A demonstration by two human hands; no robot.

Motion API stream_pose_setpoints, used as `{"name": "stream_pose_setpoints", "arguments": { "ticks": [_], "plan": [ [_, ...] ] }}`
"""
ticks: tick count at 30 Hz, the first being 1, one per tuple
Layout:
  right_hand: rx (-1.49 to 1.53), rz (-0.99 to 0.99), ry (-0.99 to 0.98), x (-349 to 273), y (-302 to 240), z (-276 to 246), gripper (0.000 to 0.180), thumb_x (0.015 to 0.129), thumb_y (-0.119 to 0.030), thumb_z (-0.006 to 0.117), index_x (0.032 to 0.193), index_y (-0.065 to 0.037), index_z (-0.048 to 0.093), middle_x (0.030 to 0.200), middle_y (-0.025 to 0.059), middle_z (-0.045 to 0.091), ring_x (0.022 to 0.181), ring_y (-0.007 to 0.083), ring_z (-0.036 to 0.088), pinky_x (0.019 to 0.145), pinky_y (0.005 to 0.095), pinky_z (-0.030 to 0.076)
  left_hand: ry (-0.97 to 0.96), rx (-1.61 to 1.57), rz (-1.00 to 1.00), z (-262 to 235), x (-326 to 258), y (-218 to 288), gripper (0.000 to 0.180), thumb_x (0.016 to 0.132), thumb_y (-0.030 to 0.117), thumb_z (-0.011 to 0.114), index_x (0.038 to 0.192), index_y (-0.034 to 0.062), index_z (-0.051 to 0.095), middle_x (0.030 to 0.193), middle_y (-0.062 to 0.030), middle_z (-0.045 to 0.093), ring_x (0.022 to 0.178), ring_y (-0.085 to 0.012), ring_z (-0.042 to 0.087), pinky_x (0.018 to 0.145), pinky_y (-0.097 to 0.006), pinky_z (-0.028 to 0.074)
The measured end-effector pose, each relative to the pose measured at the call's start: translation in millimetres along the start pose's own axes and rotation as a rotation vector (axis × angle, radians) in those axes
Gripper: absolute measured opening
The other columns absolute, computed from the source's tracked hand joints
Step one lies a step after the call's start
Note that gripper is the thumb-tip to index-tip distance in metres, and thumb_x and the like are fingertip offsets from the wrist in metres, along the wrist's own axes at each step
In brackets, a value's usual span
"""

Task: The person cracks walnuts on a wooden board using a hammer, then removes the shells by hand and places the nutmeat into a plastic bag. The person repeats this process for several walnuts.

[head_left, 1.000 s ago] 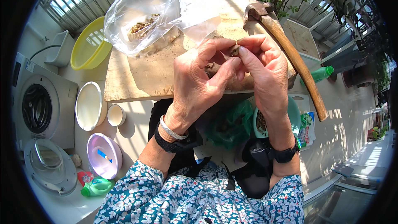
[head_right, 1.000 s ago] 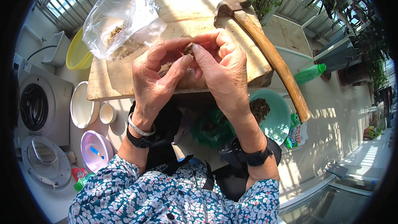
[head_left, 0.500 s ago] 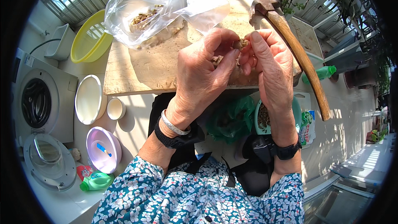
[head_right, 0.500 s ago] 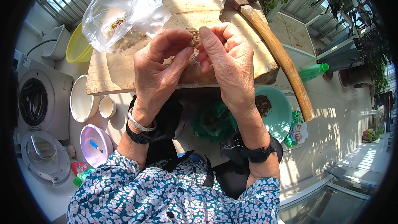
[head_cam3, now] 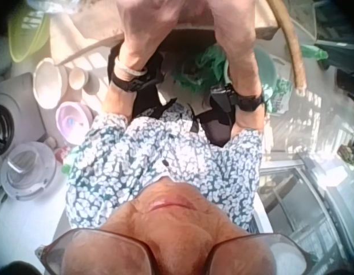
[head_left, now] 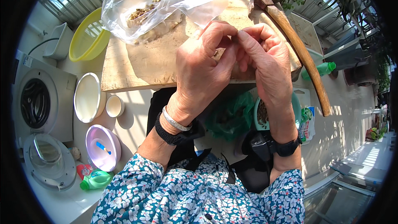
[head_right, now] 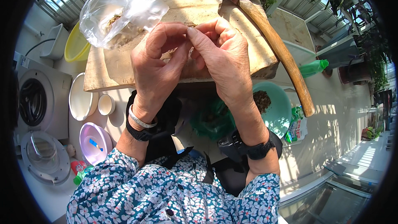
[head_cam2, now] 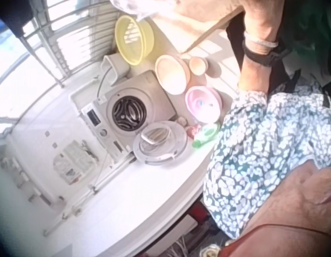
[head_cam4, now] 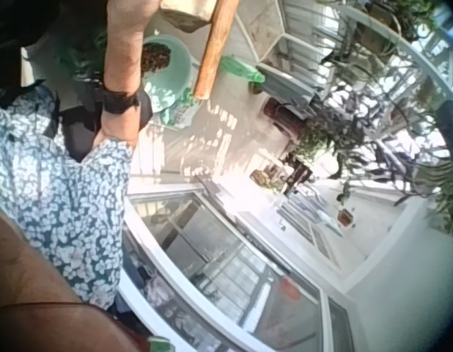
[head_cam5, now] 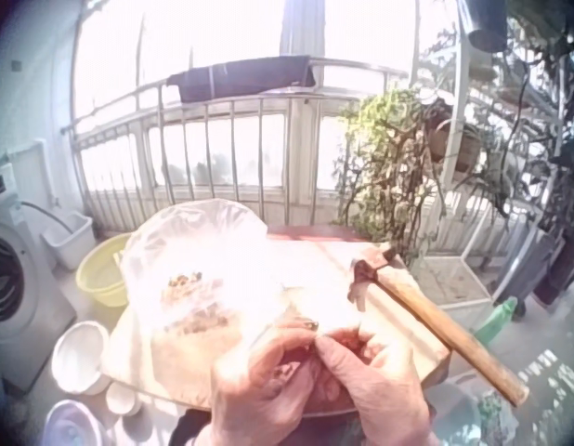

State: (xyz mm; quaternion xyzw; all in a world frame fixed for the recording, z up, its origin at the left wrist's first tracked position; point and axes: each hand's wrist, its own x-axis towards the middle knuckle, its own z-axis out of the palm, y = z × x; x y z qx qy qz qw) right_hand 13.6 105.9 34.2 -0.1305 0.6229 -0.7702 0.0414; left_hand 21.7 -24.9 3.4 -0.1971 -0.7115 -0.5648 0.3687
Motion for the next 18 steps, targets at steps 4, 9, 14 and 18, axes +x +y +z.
{"name": "stream_pose_setpoints", "arguments": {
  "ticks": [4,9,14,18],
  "plan": [
    [0.044,0.000,-0.007,0.7,0.6,-0.3,0.016,0.092,-0.015,0.065,0.093,0.000,0.060,0.076,0.0012,0.060,0.058,0.0032,0.052,0.053,0.0158,0.041,0.022,0.066,0.055,2.2,-0.3,0.2,0.016,0.077,-0.003,0.066,0.091,0.0031,0.059,0.082,-0.0096,0.062,0.073,-0.0262,0.065,0.064,-0.032,0.052],
    [0.029,-0.004,0.005,-0.5,2.6,1.3,0.014,0.094,-0.015,0.061,0.093,-0.001,0.060,0.076,0.0017,0.061,0.058,0.0029,0.052,0.053,0.0159,0.041,0.025,0.125,0.089,2.7,-1.6,-0.3,0.015,0.078,-0.004,0.064,0.090,0.0036,0.058,0.080,-0.0105,0.061,0.070,-0.0305,0.062,0.062,-0.035,0.051],
    [0.045,0.014,0.028,-0.5,5.2,3.6,0.015,0.096,-0.015,0.060,0.099,-0.001,0.058,0.074,0.0017,0.063,0.057,0.0048,0.055,0.054,0.0163,0.043,0.024,0.156,0.094,2.8,-0.6,-0.3,0.014,0.079,-0.004,0.063,0.090,0.0034,0.057,0.081,-0.0111,0.060,0.071,-0.0319,0.062,0.062,-0.036,0.051],
    [0.072,0.010,0.070,-0.6,6.9,7.8,0.012,0.097,-0.013,0.058,0.094,-0.002,0.057,0.075,-0.0007,0.061,0.057,0.0018,0.052,0.052,0.0159,0.042,0.020,0.207,0.087,3.2,0.8,4.6,0.012,0.081,-0.003,0.062,0.090,0.0031,0.056,0.082,-0.0117,0.060,0.072,-0.0326,0.063,0.062,-0.037,0.051]
  ]
}}
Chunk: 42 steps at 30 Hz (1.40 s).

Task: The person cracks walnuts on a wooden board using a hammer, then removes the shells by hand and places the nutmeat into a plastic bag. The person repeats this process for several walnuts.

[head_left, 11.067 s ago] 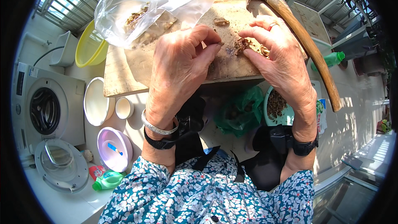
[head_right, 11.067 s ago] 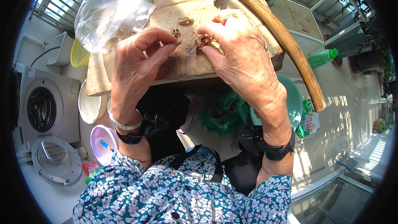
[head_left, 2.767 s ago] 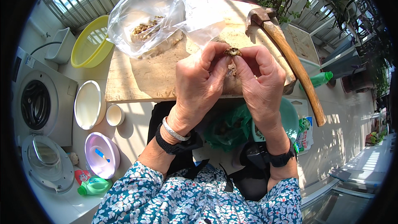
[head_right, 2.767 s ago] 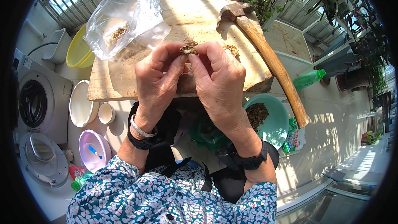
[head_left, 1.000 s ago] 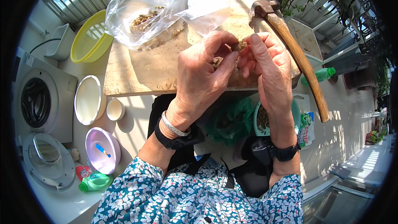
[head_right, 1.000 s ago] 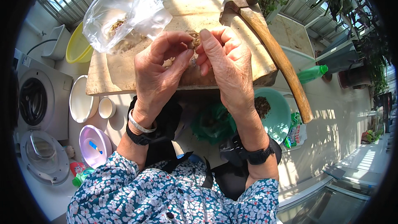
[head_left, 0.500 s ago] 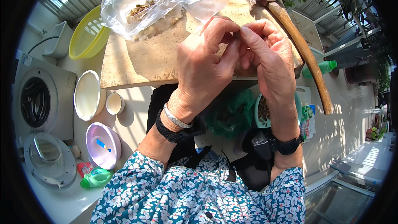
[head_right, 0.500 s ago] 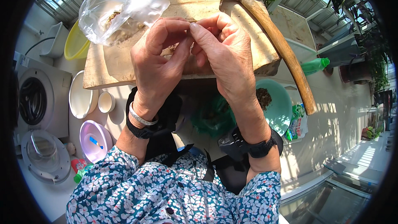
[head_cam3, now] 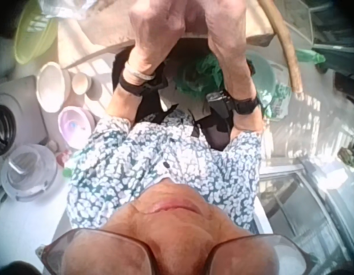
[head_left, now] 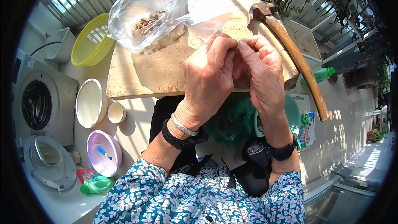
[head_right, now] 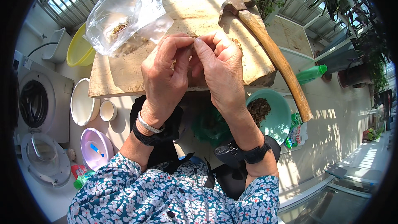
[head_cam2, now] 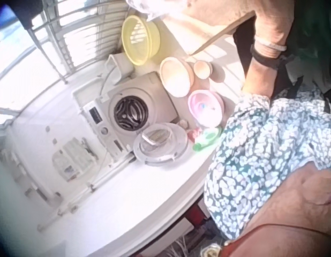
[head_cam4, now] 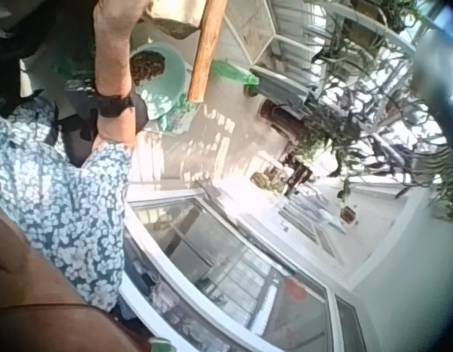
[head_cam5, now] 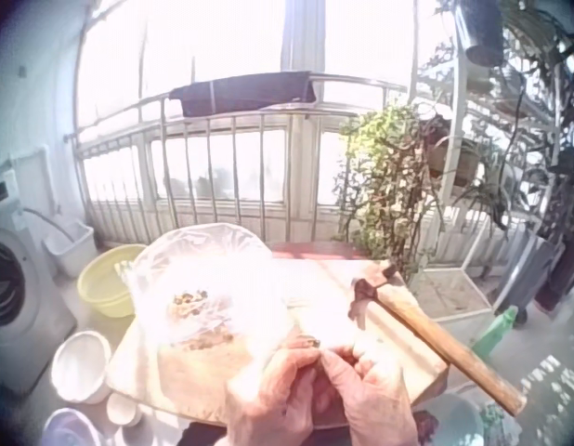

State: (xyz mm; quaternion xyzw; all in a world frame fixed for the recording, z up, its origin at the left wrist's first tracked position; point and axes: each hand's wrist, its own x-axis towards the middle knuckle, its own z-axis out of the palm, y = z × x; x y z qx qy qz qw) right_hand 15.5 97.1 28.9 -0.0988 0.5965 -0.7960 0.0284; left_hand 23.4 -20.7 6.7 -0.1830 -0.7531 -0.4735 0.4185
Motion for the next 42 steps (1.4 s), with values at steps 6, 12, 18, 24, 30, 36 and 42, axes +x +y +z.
{"name": "stream_pose_setpoints", "arguments": {
  "ticks": [6,12,18,24,30,36,42],
  "plan": [
    [0.098,-0.018,0.015,4,-3,-1,0.015,0.095,-0.016,0.061,0.094,-0.001,0.055,0.075,0.0023,0.063,0.058,0.0033,0.056,0.052,0.0155,0.044,-0.070,0.090,-0.005,-2,9,6,0.019,0.082,0.000,0.063,0.101,0.0041,0.060,0.089,-0.0127,0.064,0.076,-0.0319,0.064,0.065,-0.037,0.052],
    [0.120,-0.065,-0.014,9,-1,-8,0.018,0.096,-0.017,0.060,0.095,0.000,0.056,0.078,0.0041,0.062,0.061,0.0050,0.056,0.055,0.0173,0.046,-0.146,0.015,-0.083,-2,18,6,0.017,0.080,0.000,0.064,0.097,0.0037,0.063,0.087,-0.0124,0.065,0.074,-0.0298,0.066,0.065,-0.034,0.053],
    [0.197,-0.031,-0.082,10,-2,-14,0.019,0.097,-0.017,0.057,0.099,0.001,0.057,0.080,0.0049,0.062,0.066,0.0077,0.057,0.060,0.0197,0.048,-0.184,-0.173,-0.271,-5,22,7,0.018,0.087,-0.003,0.062,0.104,-0.0010,0.066,0.088,-0.0049,0.070,0.081,-0.0093,0.066,0.074,-0.023,0.052],
    [0.351,0.084,-0.099,6,-1,-15,0.019,0.099,-0.016,0.051,0.103,0.001,0.058,0.087,0.0066,0.062,0.073,0.0108,0.058,0.063,0.0222,0.048,-0.147,-0.464,-0.513,-6,23,-1,0.016,0.089,0.001,0.062,0.104,-0.0021,0.065,0.089,-0.0076,0.070,0.076,-0.0122,0.066,0.071,-0.025,0.054],
    [0.370,0.140,-0.105,6,-2,-18,0.020,0.099,-0.014,0.049,0.108,0.002,0.057,0.088,0.0074,0.060,0.073,0.0112,0.057,0.062,0.0226,0.045,-0.162,-0.659,-0.620,-17,26,-7,0.019,0.093,0.004,0.059,0.108,-0.0080,0.061,0.093,-0.0114,0.067,0.076,-0.0135,0.065,0.067,-0.025,0.055],
    [0.351,0.143,-0.063,4,-5,-18,0.024,0.099,-0.015,0.052,0.116,0.002,0.053,0.088,0.0056,0.058,0.070,0.0095,0.053,0.056,0.0192,0.041,-0.215,-0.814,-0.686,-23,25,-7,0.020,0.094,0.005,0.059,0.110,-0.0067,0.062,0.090,-0.0100,0.067,0.072,-0.0119,0.064,0.065,-0.025,0.055],
    [0.377,0.110,-0.108,4,-13,-25,0.021,0.097,-0.013,0.054,0.112,0.002,0.058,0.085,0.0061,0.063,0.069,0.0085,0.057,0.056,0.0199,0.043,-0.273,-0.524,-0.672,-23,21,-6,0.016,0.092,0.003,0.057,0.105,-0.0058,0.062,0.088,-0.0066,0.067,0.070,-0.0110,0.063,0.060,-0.023,0.052]
  ]
}}
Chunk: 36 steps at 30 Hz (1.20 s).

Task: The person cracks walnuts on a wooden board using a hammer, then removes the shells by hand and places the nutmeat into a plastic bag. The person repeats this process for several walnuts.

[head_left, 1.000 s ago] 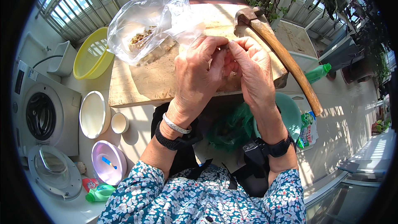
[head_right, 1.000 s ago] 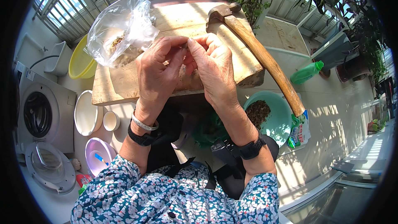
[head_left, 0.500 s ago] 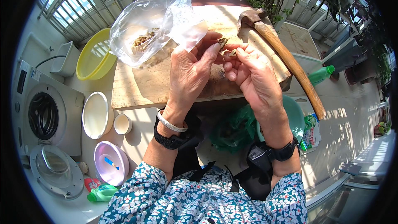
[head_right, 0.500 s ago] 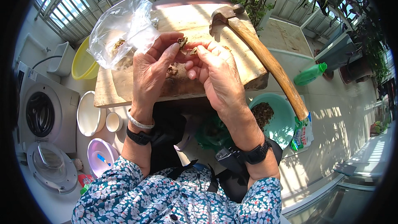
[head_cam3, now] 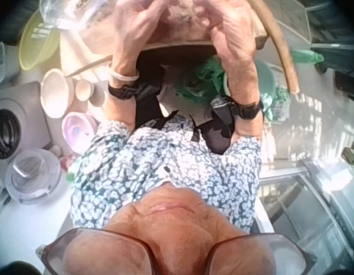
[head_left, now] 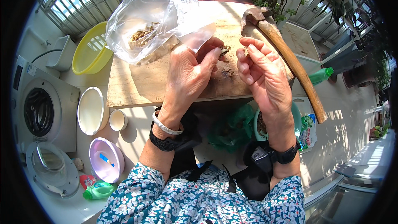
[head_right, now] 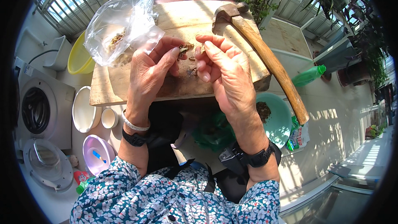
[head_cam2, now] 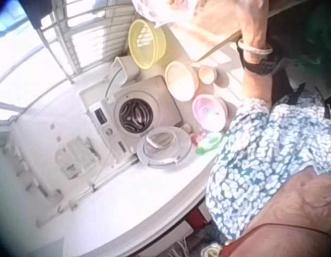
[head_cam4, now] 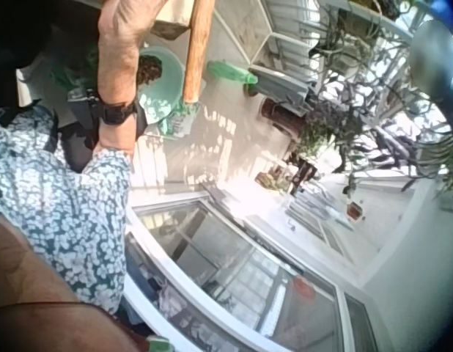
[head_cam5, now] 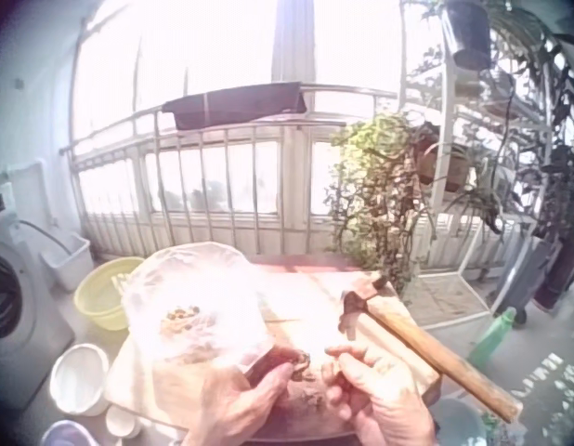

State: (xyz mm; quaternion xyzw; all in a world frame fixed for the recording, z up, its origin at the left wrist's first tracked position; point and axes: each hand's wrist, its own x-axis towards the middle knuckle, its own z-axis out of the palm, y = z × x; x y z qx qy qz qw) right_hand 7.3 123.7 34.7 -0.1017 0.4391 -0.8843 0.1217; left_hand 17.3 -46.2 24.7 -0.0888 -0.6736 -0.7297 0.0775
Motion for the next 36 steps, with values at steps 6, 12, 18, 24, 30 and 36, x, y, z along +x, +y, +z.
{"name": "stream_pose_setpoints", "arguments": {
  "ticks": [6,12,18,24,30,36],
  "plan": [
    [-0.056,0.012,0.011,-3,-5,-2,0.024,0.098,-0.012,0.053,0.117,0.003,0.056,0.088,0.0087,0.064,0.070,0.0097,0.058,0.057,0.0200,0.044,0.090,0.612,0.381,3,-3,-7,0.010,0.082,0.003,0.060,0.090,0.0047,0.066,0.078,-0.0160,0.063,0.063,-0.0262,0.064,0.056,-0.034,0.047],
    [-0.063,0.028,-0.031,-6,-6,1,0.024,0.098,-0.013,0.053,0.117,0.001,0.054,0.093,0.0099,0.063,0.073,0.0100,0.058,0.058,0.0203,0.045,0.145,0.521,0.396,7,-4,-2,0.014,0.078,0.004,0.069,0.091,0.0068,0.066,0.074,-0.0076,0.061,0.064,-0.0238,0.061,0.057,-0.034,0.047],
    [-0.162,0.030,0.039,-8,-2,9,0.028,0.097,-0.016,0.057,0.118,0.001,0.053,0.086,0.0077,0.064,0.066,0.0075,0.056,0.056,0.0196,0.044,0.100,0.498,0.684,15,-7,6,0.020,0.074,0.003,0.073,0.092,0.0064,0.066,0.094,-0.0066,0.064,0.077,-0.0212,0.067,0.065,-0.029,0.053],
    [-0.259,-0.045,-0.011,-12,0,17,0.029,0.097,-0.018,0.057,0.116,0.003,0.053,0.083,0.0074,0.065,0.063,0.0073,0.058,0.055,0.0175,0.044,0.134,0.464,0.643,17,-7,3,0.016,0.077,-0.001,0.070,0.091,0.0049,0.065,0.080,-0.0056,0.065,0.067,-0.0172,0.065,0.061,-0.027,0.052],
    [-0.291,-0.032,-0.028,-14,-1,21,0.025,0.097,-0.011,0.054,0.116,0.005,0.052,0.079,0.0067,0.065,0.063,0.0071,0.059,0.051,0.0170,0.045,-0.010,-0.276,0.079,16,-15,4,0.009,0.092,0.007,0.063,0.093,-0.0028,0.063,0.075,0.0006,0.061,0.071,-0.0053,0.058,0.062,-0.022,0.048],
    [-0.289,-0.022,-0.052,-14,-2,19,0.025,0.096,-0.007,0.053,0.117,0.005,0.050,0.077,0.0049,0.064,0.061,0.0059,0.058,0.051,0.0162,0.045,-0.059,-0.237,0.041,13,-13,4,0.012,0.094,0.010,0.062,0.096,-0.0019,0.063,0.079,-0.0025,0.064,0.070,-0.0060,0.057,0.065,-0.019,0.048]
  ]
}}
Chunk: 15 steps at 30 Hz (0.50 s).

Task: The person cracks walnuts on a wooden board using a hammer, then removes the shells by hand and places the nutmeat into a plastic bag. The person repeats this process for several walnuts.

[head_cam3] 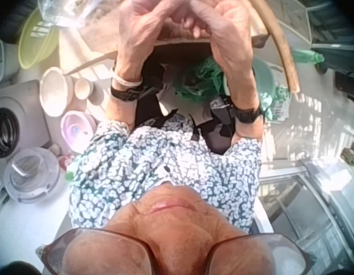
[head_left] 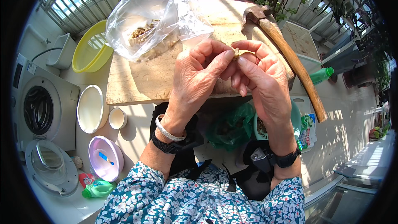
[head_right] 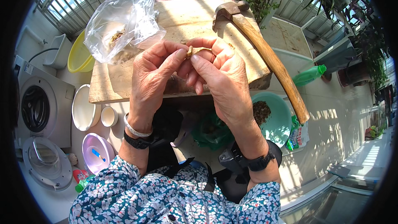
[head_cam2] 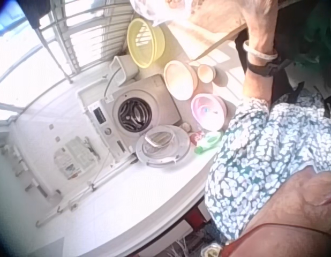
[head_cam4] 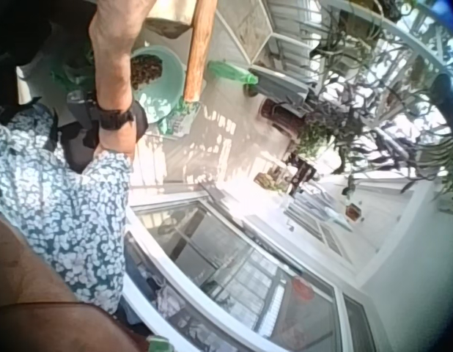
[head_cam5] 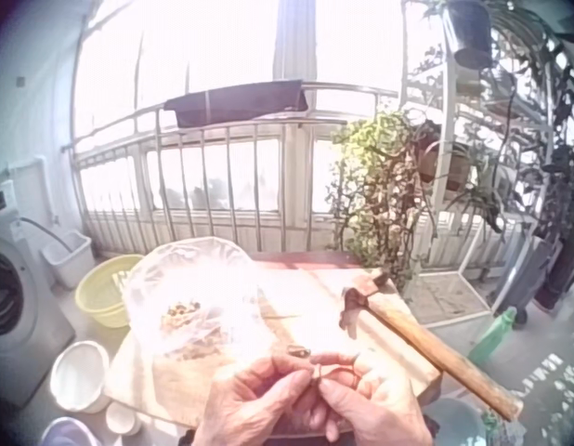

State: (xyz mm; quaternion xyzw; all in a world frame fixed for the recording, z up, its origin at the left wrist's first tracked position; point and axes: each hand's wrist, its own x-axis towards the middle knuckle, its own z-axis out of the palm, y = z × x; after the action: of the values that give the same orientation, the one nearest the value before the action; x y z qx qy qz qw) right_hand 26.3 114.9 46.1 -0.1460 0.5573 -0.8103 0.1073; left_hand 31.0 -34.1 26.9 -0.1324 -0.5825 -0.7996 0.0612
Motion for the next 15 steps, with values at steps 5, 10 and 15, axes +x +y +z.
{"name": "stream_pose_setpoints", "arguments": {
  "ticks": [5,10,15],
  "plan": [
    [-0.037,-0.005,0.003,-4,-5,0,0.029,0.095,-0.008,0.056,0.119,0.005,0.050,0.076,0.0044,0.064,0.060,0.0053,0.057,0.050,0.0162,0.042,-0.010,-0.065,-0.020,2,-4,2,0.012,0.091,0.009,0.066,0.095,-0.0018,0.063,0.080,-0.0026,0.065,0.071,-0.0062,0.059,0.065,-0.020,0.048],
    [-0.084,-0.064,-0.004,-4,-21,2,0.032,0.094,-0.009,0.056,0.121,0.007,0.049,0.079,0.0106,0.066,0.058,0.0074,0.056,0.049,0.0169,0.041,0.143,0.693,0.490,6,-15,26,0.016,0.082,0.000,0.072,0.097,-0.0016,0.065,0.080,-0.0070,0.068,0.067,-0.0102,0.064,0.060,-0.022,0.050],
    [-0.351,-0.173,0.104,3,-18,-3,0.024,0.094,-0.009,0.058,0.115,0.002,0.056,0.082,0.0079,0.066,0.062,0.0041,0.054,0.051,0.0162,0.040,0.426,0.783,0.757,-14,-27,56,0.017,0.078,0.002,0.074,0.092,0.0038,0.064,0.074,-0.0098,0.064,0.061,-0.0209,0.064,0.054,-0.027,0.051]
  ]
}}
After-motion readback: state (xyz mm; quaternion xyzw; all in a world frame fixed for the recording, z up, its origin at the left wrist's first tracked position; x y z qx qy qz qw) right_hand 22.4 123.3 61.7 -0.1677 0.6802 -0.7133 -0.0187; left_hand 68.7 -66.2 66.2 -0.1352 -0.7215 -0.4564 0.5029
